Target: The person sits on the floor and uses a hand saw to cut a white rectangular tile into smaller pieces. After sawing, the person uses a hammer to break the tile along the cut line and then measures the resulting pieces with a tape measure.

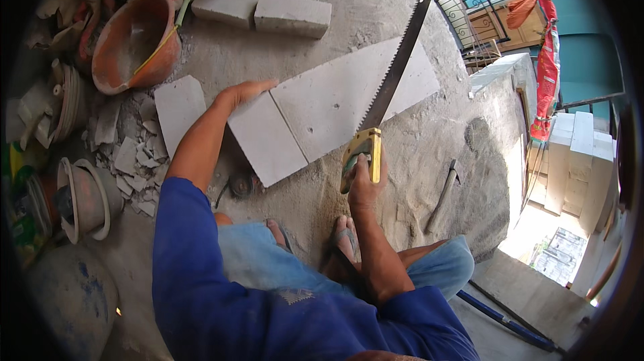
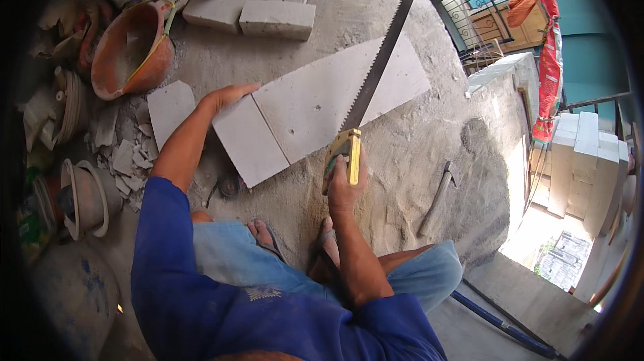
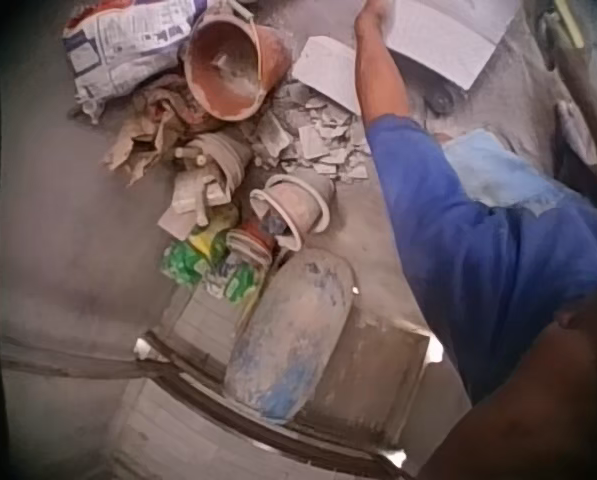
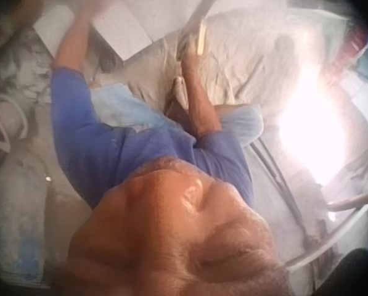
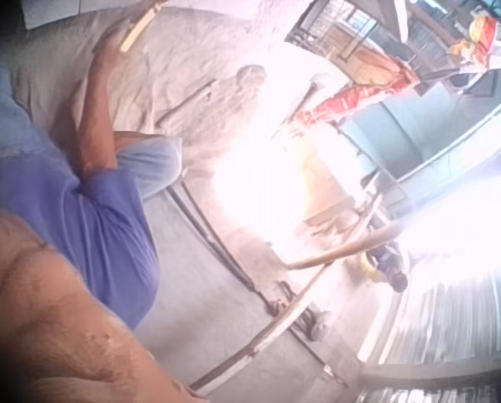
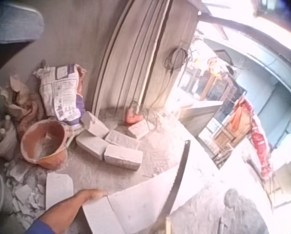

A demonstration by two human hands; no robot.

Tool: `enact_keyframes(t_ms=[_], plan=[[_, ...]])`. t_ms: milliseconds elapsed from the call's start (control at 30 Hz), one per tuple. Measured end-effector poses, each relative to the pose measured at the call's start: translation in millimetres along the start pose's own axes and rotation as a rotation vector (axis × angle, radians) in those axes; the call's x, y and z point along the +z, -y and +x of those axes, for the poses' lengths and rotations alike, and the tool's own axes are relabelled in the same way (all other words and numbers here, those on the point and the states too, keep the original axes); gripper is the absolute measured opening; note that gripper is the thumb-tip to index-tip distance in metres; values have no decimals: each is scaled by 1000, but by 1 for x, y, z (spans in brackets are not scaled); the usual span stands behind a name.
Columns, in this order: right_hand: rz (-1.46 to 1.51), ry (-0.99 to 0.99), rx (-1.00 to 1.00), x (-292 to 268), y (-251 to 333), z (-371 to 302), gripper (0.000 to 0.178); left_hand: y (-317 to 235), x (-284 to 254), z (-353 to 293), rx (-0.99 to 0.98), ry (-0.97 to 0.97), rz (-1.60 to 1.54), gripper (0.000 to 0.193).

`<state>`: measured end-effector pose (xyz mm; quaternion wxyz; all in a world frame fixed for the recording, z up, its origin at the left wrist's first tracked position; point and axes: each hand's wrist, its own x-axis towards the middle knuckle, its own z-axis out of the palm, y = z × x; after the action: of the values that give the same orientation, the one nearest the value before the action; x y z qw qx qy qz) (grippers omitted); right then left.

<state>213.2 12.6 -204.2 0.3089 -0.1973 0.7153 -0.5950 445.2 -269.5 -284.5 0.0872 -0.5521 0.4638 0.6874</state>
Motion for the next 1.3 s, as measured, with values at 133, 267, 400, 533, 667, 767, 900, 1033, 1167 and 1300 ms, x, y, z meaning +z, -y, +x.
enact_keyframes(t_ms=[133, 267, 400, 533, 667, 767, 900, 1033, 1167, 1300], plan=[[-12, 5, -36, -2, 1, -6, 56, -13, 18, -19, 12, 33, 18, 97], [-276, -4, -127, -26, -15, -16, 57, 6, 39, -19, -8, 50, 131, 113], [-347, -64, -199, -45, -26, -27, 60, 28, 81, -41, 49, 136, 21, 118], [-228, -119, -150, -50, -30, -32, 62, 38, 93, -58, 147, 336, -113, 110], [-278, -109, -221, -59, -41, -26, 62, 8, 121, -94, 289, 60, 268, 102], [-84, -126, -18, -56, -16, -28, 59, -2, 127, -112, 322, -22, 173, 105], [214, -172, 164, -55, 7, -31, 59, -29, 117, -117, 446, -256, 565, 108], [240, -238, 178, -58, 11, -50, 63, -84, 113, -140, 556, -511, 942, 111], [348, -266, 262, -57, 36, -78, 61, -104, 100, -133, 756, -638, 1177, 112], [380, -293, 356, -66, 68, -85, 58, -103, 81, -119, 832, -628, 1166, 109]])
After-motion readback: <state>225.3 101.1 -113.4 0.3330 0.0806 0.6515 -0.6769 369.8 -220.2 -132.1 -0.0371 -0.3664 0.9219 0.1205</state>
